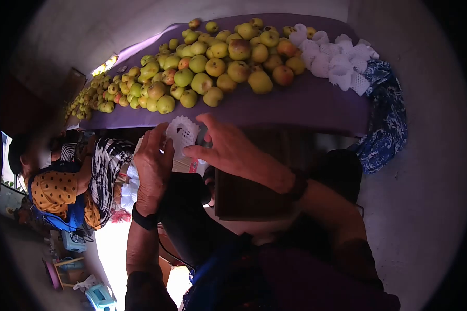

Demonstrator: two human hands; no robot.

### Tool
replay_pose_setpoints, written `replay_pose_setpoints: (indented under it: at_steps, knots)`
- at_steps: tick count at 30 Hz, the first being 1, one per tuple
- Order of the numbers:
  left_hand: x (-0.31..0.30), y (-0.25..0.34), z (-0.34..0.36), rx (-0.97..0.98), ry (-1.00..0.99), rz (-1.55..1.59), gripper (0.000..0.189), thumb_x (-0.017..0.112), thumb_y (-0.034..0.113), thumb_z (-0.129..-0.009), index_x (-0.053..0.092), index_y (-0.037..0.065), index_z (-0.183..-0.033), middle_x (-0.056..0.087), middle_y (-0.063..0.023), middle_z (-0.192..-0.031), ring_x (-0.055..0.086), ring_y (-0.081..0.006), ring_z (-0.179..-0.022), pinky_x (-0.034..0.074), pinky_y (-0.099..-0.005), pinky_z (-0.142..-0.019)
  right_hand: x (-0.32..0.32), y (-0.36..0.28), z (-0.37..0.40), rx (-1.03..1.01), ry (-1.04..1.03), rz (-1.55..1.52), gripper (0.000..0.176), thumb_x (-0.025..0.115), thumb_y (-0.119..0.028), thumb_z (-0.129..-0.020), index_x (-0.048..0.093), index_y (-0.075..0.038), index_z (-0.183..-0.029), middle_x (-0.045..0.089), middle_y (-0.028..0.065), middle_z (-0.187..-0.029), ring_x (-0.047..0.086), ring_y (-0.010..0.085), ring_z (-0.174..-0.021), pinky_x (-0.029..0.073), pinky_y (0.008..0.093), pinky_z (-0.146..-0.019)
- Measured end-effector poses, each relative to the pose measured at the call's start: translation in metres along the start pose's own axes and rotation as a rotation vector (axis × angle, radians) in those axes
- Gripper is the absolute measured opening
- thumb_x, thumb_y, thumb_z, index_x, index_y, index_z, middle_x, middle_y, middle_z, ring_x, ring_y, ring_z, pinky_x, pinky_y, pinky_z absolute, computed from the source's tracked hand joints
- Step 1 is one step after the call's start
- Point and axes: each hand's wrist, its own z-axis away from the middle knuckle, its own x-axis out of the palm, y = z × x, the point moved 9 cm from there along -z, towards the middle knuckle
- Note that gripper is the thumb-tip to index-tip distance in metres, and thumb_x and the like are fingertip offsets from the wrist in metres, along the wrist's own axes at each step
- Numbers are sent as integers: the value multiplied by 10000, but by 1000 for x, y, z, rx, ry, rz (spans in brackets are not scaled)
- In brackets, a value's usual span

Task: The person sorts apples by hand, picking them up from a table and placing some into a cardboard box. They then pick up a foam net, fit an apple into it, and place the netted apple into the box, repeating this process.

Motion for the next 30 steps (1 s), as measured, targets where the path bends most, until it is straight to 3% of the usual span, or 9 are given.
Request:
replay_pose_setpoints:
  at_steps: [2,4,11,17,20,22,25,28,30]
  knots:
    - [29,41,-6,235,-57,39,347,610,37,-795,580,89,-1137,618,-128,-892,645,-315,-705,528,-389,-584,-10,7,-5,-21,34,-157,522,683,-285,-831,426,21,-1166,612,235,-876,628,403,-828,484,461,-691]
    - [51,56,-9,253,-79,127,354,601,35,-796,570,82,-1145,616,-141,-901,638,-338,-715,527,-405,-600,-27,34,-3,83,153,55,478,652,-165,-851,414,-5,-1233,625,224,-935,657,335,-842,511,390,-711]
    - [128,13,3,-96,-269,373,354,574,15,-765,585,56,-1116,616,-173,-808,622,-347,-709,500,-427,-655,-68,65,13,86,270,413,166,599,-69,-787,585,-33,-949,632,200,-841,630,368,-803,498,426,-696]
    - [144,30,6,-131,-286,455,314,634,92,-744,594,72,-1055,622,-194,-841,620,-352,-760,492,-427,-699,-38,79,12,167,132,520,148,617,-110,-778,574,-50,-906,626,170,-800,621,372,-756,485,447,-645]
    - [133,28,-1,-10,-104,299,287,655,120,-731,593,86,-1010,629,-176,-796,624,-353,-719,494,-428,-659,-29,83,8,191,73,549,164,619,-106,-763,559,-55,-907,616,161,-803,613,377,-723,485,446,-639]
    - [142,8,0,-83,-171,326,309,667,92,-724,589,58,-1022,606,-123,-665,610,-275,-575,498,-363,-585,-27,81,6,108,112,617,167,620,-98,-754,549,-60,-901,602,144,-791,610,370,-689,488,443,-619]
    - [137,-3,3,-113,-218,364,293,679,104,-720,587,60,-995,596,-116,-627,587,-289,-529,487,-365,-558,-32,67,2,43,146,803,182,620,-78,-733,531,-73,-891,576,106,-787,612,344,-654,495,431,-585]
    - [138,-7,10,-214,-417,414,286,667,122,-722,585,106,-995,605,-119,-699,618,-339,-642,492,-427,-598,-30,73,2,34,131,935,204,624,-56,-714,525,-81,-890,553,82,-802,618,310,-663,503,420,-563]
    - [133,-2,8,-136,-336,339,265,679,131,-721,593,104,-971,595,-115,-727,619,-328,-665,493,-418,-608,-24,73,2,9,125,950,215,628,-46,-707,527,-81,-894,543,79,-808,621,295,-671,506,416,-555]
